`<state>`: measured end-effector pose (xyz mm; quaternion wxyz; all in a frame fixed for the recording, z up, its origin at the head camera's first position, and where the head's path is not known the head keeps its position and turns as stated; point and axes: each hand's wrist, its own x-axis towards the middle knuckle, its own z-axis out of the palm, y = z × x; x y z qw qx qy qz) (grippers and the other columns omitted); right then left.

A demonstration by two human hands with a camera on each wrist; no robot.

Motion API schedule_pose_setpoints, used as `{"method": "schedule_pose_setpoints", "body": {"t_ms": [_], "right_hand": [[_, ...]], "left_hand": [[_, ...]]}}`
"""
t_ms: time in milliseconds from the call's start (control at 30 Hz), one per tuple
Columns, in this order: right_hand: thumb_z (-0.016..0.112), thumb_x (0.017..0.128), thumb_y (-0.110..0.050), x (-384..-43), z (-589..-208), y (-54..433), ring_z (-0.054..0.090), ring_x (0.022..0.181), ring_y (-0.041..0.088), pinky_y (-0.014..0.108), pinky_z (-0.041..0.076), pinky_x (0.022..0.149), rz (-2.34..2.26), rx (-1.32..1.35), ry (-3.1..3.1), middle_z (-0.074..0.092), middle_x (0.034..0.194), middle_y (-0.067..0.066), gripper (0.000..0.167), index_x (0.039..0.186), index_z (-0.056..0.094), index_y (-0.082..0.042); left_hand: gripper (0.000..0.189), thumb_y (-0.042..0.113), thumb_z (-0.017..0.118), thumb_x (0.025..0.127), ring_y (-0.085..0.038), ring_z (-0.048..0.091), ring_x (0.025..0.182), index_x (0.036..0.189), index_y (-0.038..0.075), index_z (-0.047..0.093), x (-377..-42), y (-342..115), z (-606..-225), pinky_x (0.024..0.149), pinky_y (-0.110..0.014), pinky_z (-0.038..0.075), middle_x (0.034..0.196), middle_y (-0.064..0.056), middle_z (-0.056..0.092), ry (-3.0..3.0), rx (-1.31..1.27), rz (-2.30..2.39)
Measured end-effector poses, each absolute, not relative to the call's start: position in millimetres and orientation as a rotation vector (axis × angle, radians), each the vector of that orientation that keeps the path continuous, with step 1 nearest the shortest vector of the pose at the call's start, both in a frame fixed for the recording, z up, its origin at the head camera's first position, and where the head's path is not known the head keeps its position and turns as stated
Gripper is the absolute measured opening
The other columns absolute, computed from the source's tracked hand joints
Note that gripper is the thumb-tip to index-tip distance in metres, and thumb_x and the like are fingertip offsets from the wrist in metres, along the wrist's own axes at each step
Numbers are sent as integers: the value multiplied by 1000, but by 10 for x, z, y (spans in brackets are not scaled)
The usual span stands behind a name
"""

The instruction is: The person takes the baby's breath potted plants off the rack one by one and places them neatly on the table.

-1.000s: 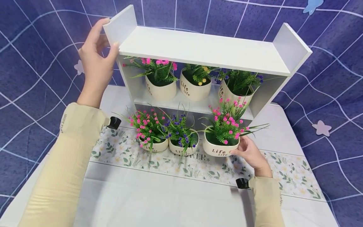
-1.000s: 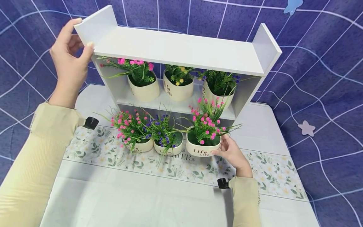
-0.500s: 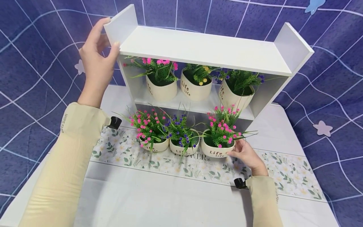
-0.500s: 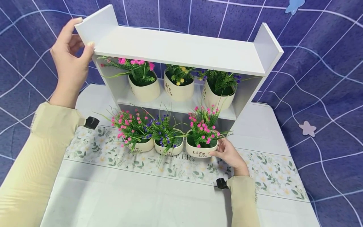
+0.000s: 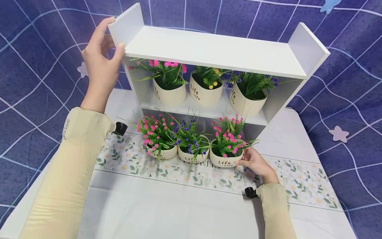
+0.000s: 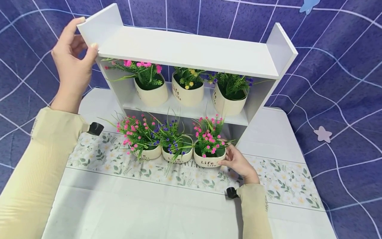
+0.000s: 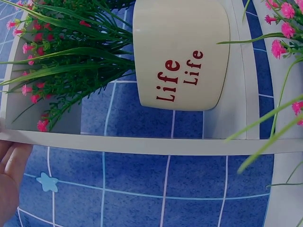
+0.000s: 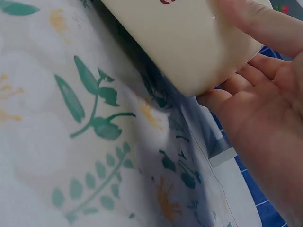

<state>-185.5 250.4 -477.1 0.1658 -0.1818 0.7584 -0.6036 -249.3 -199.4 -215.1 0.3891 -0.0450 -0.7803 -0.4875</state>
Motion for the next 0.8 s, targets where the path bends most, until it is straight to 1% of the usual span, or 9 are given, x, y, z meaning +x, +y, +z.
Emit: {"method": "schedule_pose_setpoints", "body": {"t_ms": [100, 200, 300, 400, 467, 567, 667, 733, 800], "right_hand": [[69, 85, -4, -1858, -4755, 2502, 47, 54, 2, 21, 41, 53, -1535, -393, 2280, 53, 66, -8, 16, 90, 54, -2], [73, 84, -13, -1856, -4734, 2494, 29, 46, 4, 22, 30, 46, -1383, -301, 2364, 40, 54, -8, 24, 71, 52, -8], [74, 83, -16, -1846, -4712, 2486, 27, 47, 6, 24, 29, 47, -1328, -276, 2379, 36, 54, -7, 30, 69, 49, -9], [74, 83, -15, -1842, -4704, 2482, 28, 49, 7, 25, 30, 48, -1358, -286, 2357, 39, 57, -5, 21, 79, 55, -7], [74, 83, -15, -1842, -4712, 2485, 28, 49, 7, 25, 30, 48, -1369, -301, 2358, 38, 57, -5, 22, 81, 55, -5], [75, 82, -14, -1840, -4734, 2491, 29, 49, 7, 25, 31, 48, -1382, -322, 2372, 40, 58, -4, 23, 93, 57, -4], [76, 82, -14, -1823, -4743, 2492, 37, 54, 6, 23, 37, 53, -1390, -341, 2386, 47, 65, -3, 33, 107, 58, -3], [76, 81, -15, -1803, -4738, 2485, 47, 62, 7, 23, 43, 61, -1405, -335, 2382, 57, 77, 2, 46, 122, 57, -5], [77, 81, -16, -1785, -4736, 2479, 55, 74, 5, 22, 47, 71, -1412, -323, 2375, 63, 91, 1, 53, 128, 55, -5]], "left_hand": [[48, 4, 62, 90, -3, 67, 100, 133, 24, 58, -2490, -1999, -2148, 97, -20, 49, 119, -8, 70, -1975, -111, -1248], [48, 4, 62, 89, -2, 67, 99, 133, 24, 58, -2490, -2003, -2148, 96, -20, 49, 118, -8, 70, -1970, -111, -1254], [48, 4, 62, 89, -1, 67, 97, 133, 24, 58, -2491, -2003, -2149, 95, -19, 49, 118, -8, 71, -1968, -114, -1257], [48, 4, 62, 89, -1, 67, 97, 133, 24, 58, -2492, -2002, -2148, 95, -19, 49, 117, -8, 71, -1966, -117, -1261], [48, 4, 62, 89, -1, 67, 97, 133, 24, 58, -2492, -2002, -2150, 95, -19, 49, 118, -8, 71, -1969, -115, -1259], [48, 5, 62, 90, -2, 67, 99, 133, 25, 58, -2494, -2000, -2155, 94, -19, 49, 118, -8, 71, -1977, -110, -1254], [48, 6, 62, 90, -2, 67, 100, 133, 25, 58, -2500, -1999, -2159, 95, -19, 49, 118, -7, 71, -1982, -109, -1248], [48, 5, 62, 90, -2, 67, 100, 133, 25, 58, -2502, -1999, -2159, 95, -19, 49, 118, -8, 71, -1980, -110, -1250], [48, 5, 62, 90, -3, 67, 101, 133, 25, 58, -2499, -2000, -2157, 96, -20, 49, 118, -8, 71, -1978, -113, -1253]]}}
